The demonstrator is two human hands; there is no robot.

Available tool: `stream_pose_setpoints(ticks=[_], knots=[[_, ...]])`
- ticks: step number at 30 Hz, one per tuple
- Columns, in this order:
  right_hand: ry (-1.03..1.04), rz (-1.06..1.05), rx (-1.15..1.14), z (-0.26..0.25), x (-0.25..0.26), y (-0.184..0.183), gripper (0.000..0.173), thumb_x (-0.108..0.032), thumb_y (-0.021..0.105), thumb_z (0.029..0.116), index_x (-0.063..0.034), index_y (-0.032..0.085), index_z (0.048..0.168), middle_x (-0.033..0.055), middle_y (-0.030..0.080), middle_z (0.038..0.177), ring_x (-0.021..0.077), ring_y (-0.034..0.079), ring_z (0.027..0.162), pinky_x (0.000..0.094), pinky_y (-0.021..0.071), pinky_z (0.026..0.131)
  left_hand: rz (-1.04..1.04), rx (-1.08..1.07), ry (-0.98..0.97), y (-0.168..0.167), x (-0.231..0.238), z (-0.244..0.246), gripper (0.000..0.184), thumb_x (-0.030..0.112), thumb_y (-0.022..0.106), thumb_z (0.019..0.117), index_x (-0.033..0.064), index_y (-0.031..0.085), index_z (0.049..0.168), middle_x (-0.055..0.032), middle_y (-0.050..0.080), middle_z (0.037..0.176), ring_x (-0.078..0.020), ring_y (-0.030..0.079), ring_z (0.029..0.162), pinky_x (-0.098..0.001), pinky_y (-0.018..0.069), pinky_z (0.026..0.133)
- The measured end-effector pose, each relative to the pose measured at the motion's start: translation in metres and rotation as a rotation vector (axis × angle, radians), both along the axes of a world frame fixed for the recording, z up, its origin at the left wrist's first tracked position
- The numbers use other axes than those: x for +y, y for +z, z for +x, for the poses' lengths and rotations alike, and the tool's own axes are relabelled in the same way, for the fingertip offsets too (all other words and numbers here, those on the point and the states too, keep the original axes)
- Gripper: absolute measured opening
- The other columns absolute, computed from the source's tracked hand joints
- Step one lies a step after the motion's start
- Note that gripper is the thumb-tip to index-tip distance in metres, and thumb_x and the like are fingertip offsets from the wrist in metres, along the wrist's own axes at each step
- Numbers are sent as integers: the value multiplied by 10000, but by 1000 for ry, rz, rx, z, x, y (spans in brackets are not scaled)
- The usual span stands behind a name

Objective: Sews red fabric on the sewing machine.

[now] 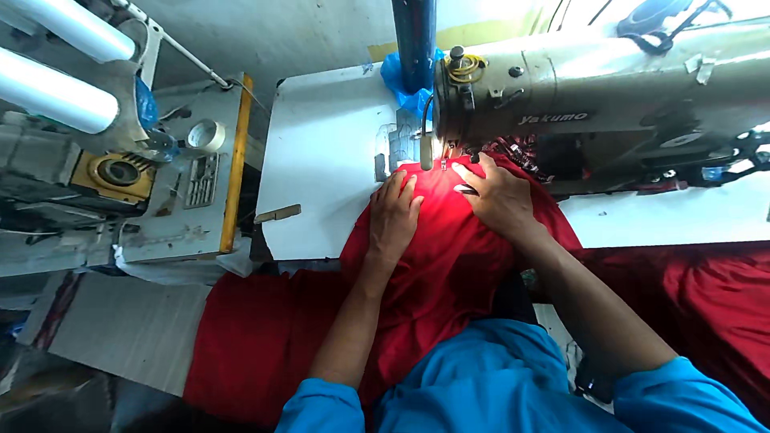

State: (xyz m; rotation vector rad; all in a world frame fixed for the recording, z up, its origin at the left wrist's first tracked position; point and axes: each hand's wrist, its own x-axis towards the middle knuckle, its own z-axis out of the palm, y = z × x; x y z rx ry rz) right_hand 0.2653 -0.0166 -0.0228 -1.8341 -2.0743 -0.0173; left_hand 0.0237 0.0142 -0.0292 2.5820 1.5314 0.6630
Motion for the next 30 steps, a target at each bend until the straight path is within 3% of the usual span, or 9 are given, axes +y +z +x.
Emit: stream_pose_setpoints(ticks=[7,23,30], knots=[[-23,-33,-21,-2,-4,2,435,-467,533,1045,-348,583,1461,133,470,1527,354,654,938,519,534,617,2,27,-16,-1,0,1,445,378,457,1077,150,598,1432,-57,501,1539,-240,444,1436,-493,405,1123],[-34,-17,-19,0,-5,-1,445,-501,490,1053,-348,593,1458,112,460,1547,319,660,946,496,538,639,-26,1,-12,1,4,0,445,382,474,1071,154,609,1429,-49,493,1552,-238,446,1437,-502,406,1126],[-23,-8,16,1,-4,-1,449,-513,508,1044,-331,609,1442,104,463,1550,310,664,967,493,541,654,-3,-100,-83,9,-16,9,317,284,579,1040,136,715,1285,-45,551,1507,-196,467,1436,-404,389,1192]])
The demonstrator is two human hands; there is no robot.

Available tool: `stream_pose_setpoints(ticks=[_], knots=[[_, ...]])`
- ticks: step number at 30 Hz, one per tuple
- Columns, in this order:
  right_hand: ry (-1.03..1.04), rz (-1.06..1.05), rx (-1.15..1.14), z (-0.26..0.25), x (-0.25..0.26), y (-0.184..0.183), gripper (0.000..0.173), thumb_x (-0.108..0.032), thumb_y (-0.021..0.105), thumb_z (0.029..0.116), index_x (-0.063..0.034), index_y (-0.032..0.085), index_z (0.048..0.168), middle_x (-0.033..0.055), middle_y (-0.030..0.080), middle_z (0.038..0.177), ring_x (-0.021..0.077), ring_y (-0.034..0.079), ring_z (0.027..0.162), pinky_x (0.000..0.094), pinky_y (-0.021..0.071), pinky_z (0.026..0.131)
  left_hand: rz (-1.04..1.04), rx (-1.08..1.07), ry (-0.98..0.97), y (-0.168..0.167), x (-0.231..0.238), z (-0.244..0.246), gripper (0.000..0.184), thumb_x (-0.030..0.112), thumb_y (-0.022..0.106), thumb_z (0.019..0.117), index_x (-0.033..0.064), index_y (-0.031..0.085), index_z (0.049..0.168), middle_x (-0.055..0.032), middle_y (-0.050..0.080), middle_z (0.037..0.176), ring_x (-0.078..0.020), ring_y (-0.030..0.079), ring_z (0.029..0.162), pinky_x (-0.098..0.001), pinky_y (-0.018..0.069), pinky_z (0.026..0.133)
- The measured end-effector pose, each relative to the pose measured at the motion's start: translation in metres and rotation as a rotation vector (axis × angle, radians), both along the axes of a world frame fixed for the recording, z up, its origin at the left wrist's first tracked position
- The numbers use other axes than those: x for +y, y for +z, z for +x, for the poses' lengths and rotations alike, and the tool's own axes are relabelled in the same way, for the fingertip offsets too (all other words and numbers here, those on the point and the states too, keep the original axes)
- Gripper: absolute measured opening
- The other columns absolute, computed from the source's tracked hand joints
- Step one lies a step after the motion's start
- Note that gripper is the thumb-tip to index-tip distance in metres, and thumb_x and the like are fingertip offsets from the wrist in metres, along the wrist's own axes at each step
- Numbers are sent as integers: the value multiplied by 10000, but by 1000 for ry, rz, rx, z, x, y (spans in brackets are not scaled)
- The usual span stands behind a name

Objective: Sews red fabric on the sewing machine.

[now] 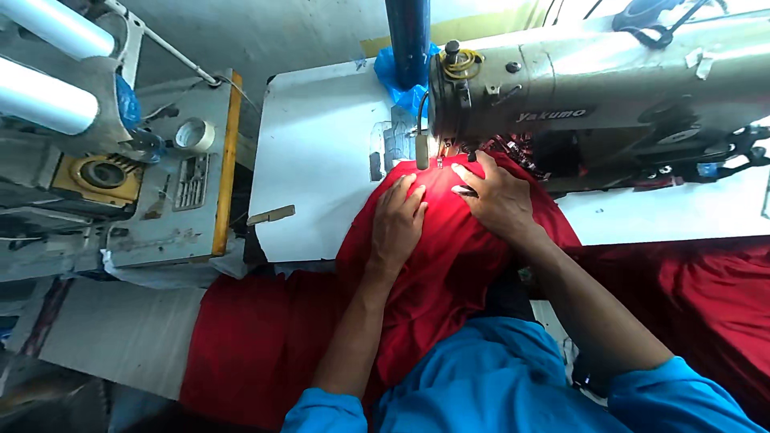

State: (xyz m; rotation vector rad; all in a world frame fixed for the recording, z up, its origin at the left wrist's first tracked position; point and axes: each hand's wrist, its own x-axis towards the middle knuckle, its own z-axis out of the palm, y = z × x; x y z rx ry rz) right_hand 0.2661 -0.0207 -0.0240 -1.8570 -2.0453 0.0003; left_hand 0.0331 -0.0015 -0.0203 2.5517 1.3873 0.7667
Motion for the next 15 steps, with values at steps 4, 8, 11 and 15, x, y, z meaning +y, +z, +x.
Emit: stream_pose_setpoints(ticks=[4,8,11,15], knots=[[8,2,8,1,0,0,445,-506,508,1043,-326,618,1434,99,460,1558,311,665,985,499,544,668,10,-4,-28,-2,2,2,309,274,588,1033,134,723,1273,-60,549,1509,-209,451,1451,-411,367,1209],[13,19,8,1,0,0,450,-505,508,1043,-307,626,1430,107,470,1551,312,671,965,494,549,660,-43,102,16,-2,11,-1,439,387,524,1056,172,616,1428,-68,479,1566,-227,406,1478,-462,335,1219],[12,19,5,0,0,1,448,-501,512,1044,-297,631,1424,104,475,1548,312,672,977,497,551,668,-41,125,31,-6,16,-3,487,451,485,1061,175,601,1444,-66,474,1571,-228,402,1478,-477,326,1216],[4,17,22,-1,-1,2,439,-486,527,1038,-288,641,1412,102,480,1545,322,671,990,513,555,683,-33,111,13,-8,15,-5,484,440,478,1064,169,600,1445,-72,471,1572,-229,397,1482,-482,318,1221]])
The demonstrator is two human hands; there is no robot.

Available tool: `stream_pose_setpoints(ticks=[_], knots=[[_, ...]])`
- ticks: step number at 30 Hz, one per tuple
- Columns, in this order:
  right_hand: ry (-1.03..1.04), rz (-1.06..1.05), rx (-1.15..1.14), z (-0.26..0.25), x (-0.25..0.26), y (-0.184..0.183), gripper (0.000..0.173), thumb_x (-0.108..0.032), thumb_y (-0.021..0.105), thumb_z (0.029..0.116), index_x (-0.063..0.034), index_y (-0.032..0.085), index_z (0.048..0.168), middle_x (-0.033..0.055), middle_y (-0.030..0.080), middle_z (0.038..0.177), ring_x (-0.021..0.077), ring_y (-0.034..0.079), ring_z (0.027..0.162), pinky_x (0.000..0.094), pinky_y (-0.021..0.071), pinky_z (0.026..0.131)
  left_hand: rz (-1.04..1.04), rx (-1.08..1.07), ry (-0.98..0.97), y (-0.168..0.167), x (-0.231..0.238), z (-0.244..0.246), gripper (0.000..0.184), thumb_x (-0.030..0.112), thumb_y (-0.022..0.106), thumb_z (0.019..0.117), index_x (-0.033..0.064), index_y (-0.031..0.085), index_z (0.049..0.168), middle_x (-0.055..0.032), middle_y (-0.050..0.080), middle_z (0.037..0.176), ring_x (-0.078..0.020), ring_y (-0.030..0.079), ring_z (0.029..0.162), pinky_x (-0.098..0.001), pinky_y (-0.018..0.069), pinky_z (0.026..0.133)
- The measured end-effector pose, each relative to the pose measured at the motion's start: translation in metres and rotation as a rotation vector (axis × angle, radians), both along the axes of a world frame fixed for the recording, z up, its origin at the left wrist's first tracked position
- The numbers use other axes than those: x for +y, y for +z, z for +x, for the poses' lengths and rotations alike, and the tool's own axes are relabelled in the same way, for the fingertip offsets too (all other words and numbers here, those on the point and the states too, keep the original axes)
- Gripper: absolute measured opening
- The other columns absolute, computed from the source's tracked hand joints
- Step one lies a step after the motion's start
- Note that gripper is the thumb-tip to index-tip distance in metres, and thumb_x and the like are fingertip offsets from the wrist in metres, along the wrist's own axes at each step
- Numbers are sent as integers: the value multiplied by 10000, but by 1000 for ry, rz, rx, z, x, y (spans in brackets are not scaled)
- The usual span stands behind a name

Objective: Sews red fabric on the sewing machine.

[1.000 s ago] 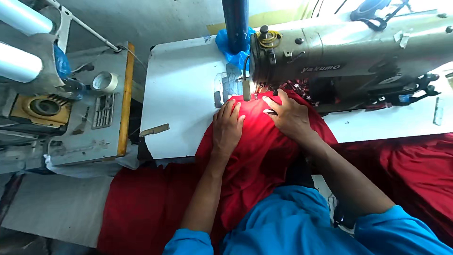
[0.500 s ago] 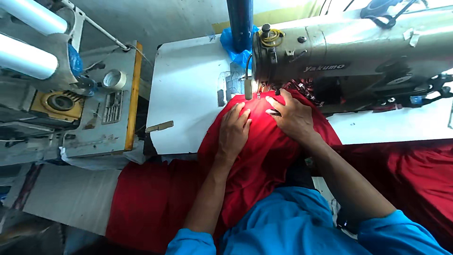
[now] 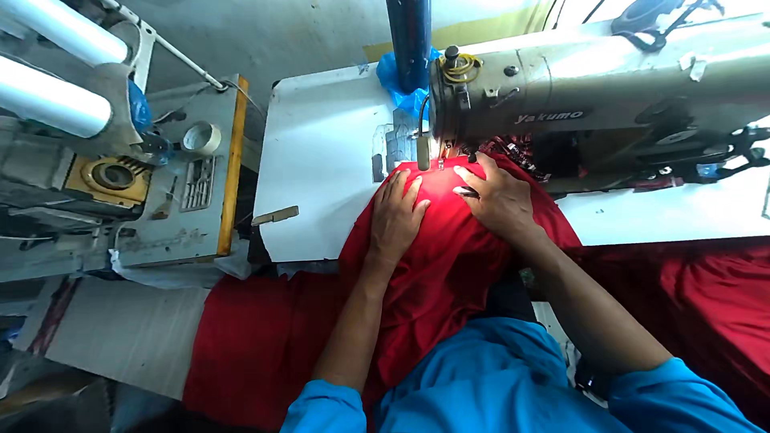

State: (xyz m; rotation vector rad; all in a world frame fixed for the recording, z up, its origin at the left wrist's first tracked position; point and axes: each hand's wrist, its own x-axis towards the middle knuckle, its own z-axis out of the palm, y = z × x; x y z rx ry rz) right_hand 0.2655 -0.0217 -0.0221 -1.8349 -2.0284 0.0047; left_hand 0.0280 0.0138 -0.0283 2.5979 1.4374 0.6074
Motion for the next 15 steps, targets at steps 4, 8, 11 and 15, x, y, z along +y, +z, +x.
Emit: stream_pose_setpoints(ticks=[4,8,11,15], knots=[[-4,3,-5,0,0,0,441,-492,533,1035,-289,642,1411,96,486,1539,320,667,998,509,552,687,12,-9,10,-2,0,1,480,443,469,1066,174,607,1439,-60,471,1574,-220,397,1482,-468,317,1223],[-14,-1,-11,0,-1,0,449,-496,540,1029,-286,642,1412,85,484,1545,312,667,1013,505,555,697,28,-10,29,-4,0,2,467,448,474,1062,194,621,1425,-43,490,1559,-205,409,1473,-461,322,1220],[-16,18,2,-1,-1,1,440,-474,577,1012,-264,661,1390,82,501,1533,291,682,970,493,565,671,37,0,32,-4,0,1,473,460,464,1064,200,619,1427,-32,494,1556,-190,421,1464,-455,328,1215],[10,131,113,-4,-19,14,336,-292,652,998,-170,707,1306,97,627,1343,262,707,892,462,599,647,42,-16,6,-4,2,2,478,459,471,1060,187,617,1425,-44,485,1567,-207,409,1477,-474,325,1218]])
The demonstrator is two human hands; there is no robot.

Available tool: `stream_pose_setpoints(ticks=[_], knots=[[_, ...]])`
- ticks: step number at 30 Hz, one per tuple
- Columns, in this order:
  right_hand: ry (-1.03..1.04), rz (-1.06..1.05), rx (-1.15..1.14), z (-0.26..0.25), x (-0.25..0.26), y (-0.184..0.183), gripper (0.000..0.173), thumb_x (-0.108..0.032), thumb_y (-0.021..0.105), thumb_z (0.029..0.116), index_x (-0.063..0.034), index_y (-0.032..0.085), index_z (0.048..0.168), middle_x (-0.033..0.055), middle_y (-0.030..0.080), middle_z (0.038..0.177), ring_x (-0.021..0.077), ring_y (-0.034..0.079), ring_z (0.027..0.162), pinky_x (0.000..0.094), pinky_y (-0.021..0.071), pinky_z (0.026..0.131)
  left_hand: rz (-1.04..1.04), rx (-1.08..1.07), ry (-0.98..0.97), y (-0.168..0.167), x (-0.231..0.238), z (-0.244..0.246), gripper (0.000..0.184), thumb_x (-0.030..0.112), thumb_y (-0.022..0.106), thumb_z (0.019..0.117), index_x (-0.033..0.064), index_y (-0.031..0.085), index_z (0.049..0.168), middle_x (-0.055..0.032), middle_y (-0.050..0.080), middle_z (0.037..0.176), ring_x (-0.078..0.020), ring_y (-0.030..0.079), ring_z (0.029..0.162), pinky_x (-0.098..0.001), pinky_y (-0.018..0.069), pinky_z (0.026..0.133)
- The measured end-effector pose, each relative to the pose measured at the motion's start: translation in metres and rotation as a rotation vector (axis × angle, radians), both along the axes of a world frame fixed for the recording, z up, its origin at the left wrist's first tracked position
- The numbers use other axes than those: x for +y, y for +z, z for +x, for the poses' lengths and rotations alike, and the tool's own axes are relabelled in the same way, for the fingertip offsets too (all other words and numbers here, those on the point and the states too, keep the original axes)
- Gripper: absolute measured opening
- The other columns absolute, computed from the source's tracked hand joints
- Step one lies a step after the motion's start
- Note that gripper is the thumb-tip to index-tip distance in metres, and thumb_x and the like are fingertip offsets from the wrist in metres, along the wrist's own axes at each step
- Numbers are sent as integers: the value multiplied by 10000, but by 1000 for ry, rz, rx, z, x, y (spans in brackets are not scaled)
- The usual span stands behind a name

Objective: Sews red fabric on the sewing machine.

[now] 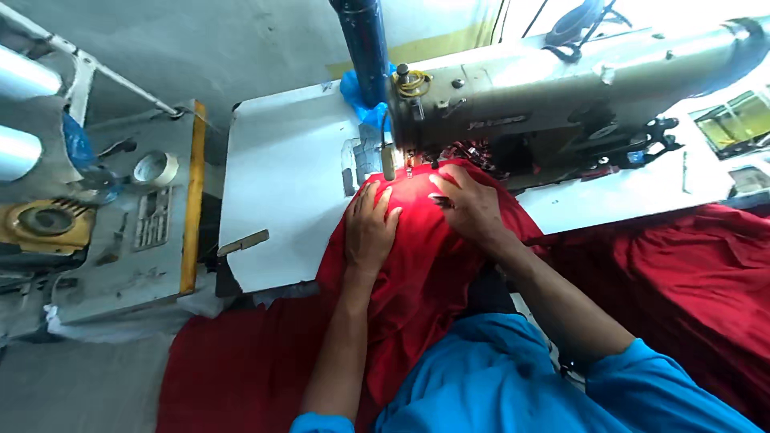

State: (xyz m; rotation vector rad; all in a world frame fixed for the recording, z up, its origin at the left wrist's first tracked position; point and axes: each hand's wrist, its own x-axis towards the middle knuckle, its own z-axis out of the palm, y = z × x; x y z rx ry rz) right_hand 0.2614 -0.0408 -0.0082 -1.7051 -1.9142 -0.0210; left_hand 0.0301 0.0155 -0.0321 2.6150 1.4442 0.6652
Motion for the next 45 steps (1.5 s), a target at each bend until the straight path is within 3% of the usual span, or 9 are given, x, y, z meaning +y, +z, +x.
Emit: stream_pose_setpoints(ticks=[4,11,15,20,26,33,38,42,45], knots=[[-67,73,109,9,-35,8,214,-201,693,969,-141,761,1164,84,691,1149,221,706,853,418,603,648,-5,-8,-24,-2,1,-2,481,461,465,1060,170,631,1405,-60,489,1563,-217,409,1478,-484,324,1216],[-370,-13,93,80,-44,-4,301,-218,700,986,-124,697,1272,170,629,1284,352,702,945,548,599,700,2,-45,-24,-2,1,-2,481,467,484,1052,174,638,1400,-58,498,1555,-208,412,1474,-477,317,1217],[-351,-16,169,91,-43,-9,190,-207,701,985,-102,691,1144,152,656,1176,335,691,943,559,590,750,-15,-43,-13,-1,0,-2,476,468,482,1052,187,637,1403,-44,490,1563,-209,402,1481,-493,320,1213],[-267,66,657,89,-55,3,159,-216,693,996,-106,677,1110,59,682,951,147,645,739,335,573,640,-20,-124,-15,-3,0,-5,424,437,529,1046,183,679,1351,-28,517,1542,-200,437,1453,-474,341,1199],[-121,107,1002,52,-67,19,106,-101,734,947,-70,712,1046,20,682,844,100,587,631,259,518,559,34,-455,-92,23,-22,21,203,210,657,1010,104,757,1152,-37,708,1219,-134,649,1180,-343,536,1036],[105,38,975,6,-71,5,92,-90,737,937,-68,707,1021,33,665,916,113,587,674,266,526,577,-614,-897,-110,49,-57,73,234,212,705,989,117,723,1201,-23,737,1021,-133,698,823,-322,612,724],[105,34,943,1,-71,2,86,-108,728,950,-79,714,1030,21,647,914,98,564,673,247,498,566,-584,-986,-275,49,-54,56,184,20,680,968,36,690,1151,-91,715,1006,-180,698,816,-322,621,713],[179,-323,1468,-1,-66,12,348,-351,419,1109,-157,660,1269,-19,544,730,40,367,468,189,336,421,-578,-1065,-469,51,-51,41,167,-26,654,971,-15,677,1136,-143,714,1105,-229,716,895,-372,635,792],[195,-433,1696,-2,-60,13,290,-317,539,1074,-117,703,1204,-14,504,643,23,342,427,173,318,389,-542,-1054,-559,49,-47,33,131,-47,646,965,-32,698,1085,-150,700,1178,-223,703,1003,-352,618,848]])
